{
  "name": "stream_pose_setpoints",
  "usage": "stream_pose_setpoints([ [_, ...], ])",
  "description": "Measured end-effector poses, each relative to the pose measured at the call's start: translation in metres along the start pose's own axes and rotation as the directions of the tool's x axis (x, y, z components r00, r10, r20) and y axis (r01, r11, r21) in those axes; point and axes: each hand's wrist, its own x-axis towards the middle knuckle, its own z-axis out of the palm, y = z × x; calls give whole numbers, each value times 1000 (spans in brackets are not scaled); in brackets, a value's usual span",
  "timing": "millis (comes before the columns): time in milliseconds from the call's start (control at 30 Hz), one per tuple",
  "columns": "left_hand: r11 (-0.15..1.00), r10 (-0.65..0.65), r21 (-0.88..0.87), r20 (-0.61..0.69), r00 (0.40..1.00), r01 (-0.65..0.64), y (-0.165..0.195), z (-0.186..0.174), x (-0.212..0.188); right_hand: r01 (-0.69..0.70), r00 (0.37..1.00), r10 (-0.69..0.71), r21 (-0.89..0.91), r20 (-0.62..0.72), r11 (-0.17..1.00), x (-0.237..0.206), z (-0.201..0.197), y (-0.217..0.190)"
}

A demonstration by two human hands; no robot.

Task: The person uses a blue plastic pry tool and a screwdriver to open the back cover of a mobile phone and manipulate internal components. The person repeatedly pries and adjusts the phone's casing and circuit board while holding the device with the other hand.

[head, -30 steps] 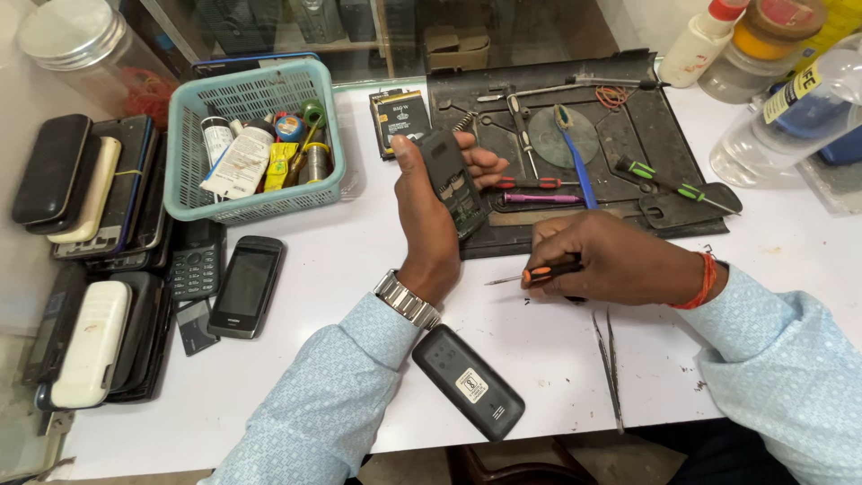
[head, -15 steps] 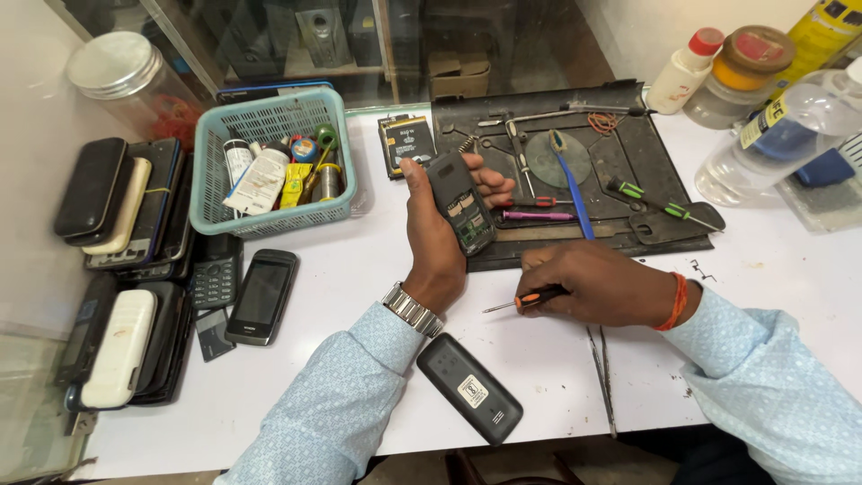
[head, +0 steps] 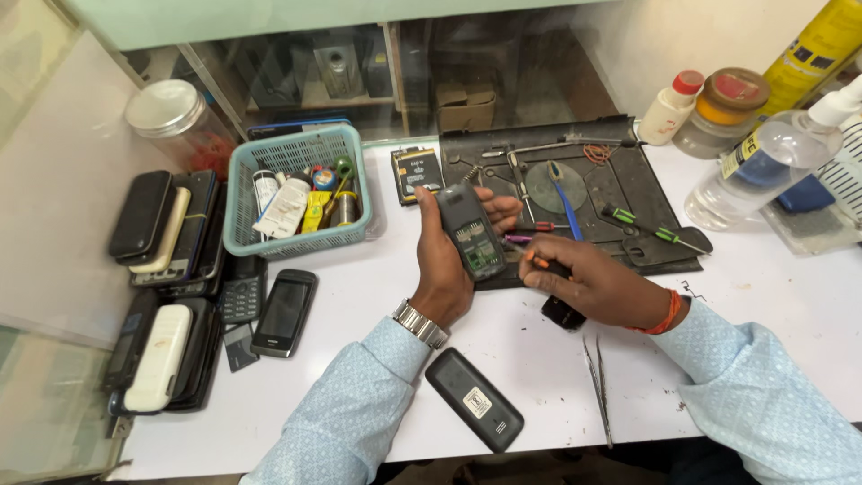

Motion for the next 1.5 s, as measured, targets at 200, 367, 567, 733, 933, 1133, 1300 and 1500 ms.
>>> stream_pose_setpoints([
  [200,997,-73,19,85,994,72,-4,4,-3,17,981,25,210,-193,978,3,1,18],
  [367,995,-98,7,82,992,98,-6,1,-2,20,984,27,258,-177,966,3,4,24],
  [567,995,-101,-8,65,993,101,-6,0,-1,-13,984,43,170,-172,985,4,9,19],
  [733,994,-107,-11,53,993,107,-5,1,-2,-30,981,57,144,-185,989,4,9,17],
  [933,998,-56,0,67,996,56,-6,0,-2,20,987,15,217,-157,976,7,15,19],
  [1133,999,-48,-3,88,995,48,-8,-2,-2,-11,985,53,251,-162,968,8,21,20],
  [1300,999,-39,-11,86,996,40,-7,-1,-3,10,981,28,192,-193,981,8,22,23],
  [1500,998,-39,-39,90,995,42,-5,0,-3,-28,981,84,298,-175,954,10,25,26],
])
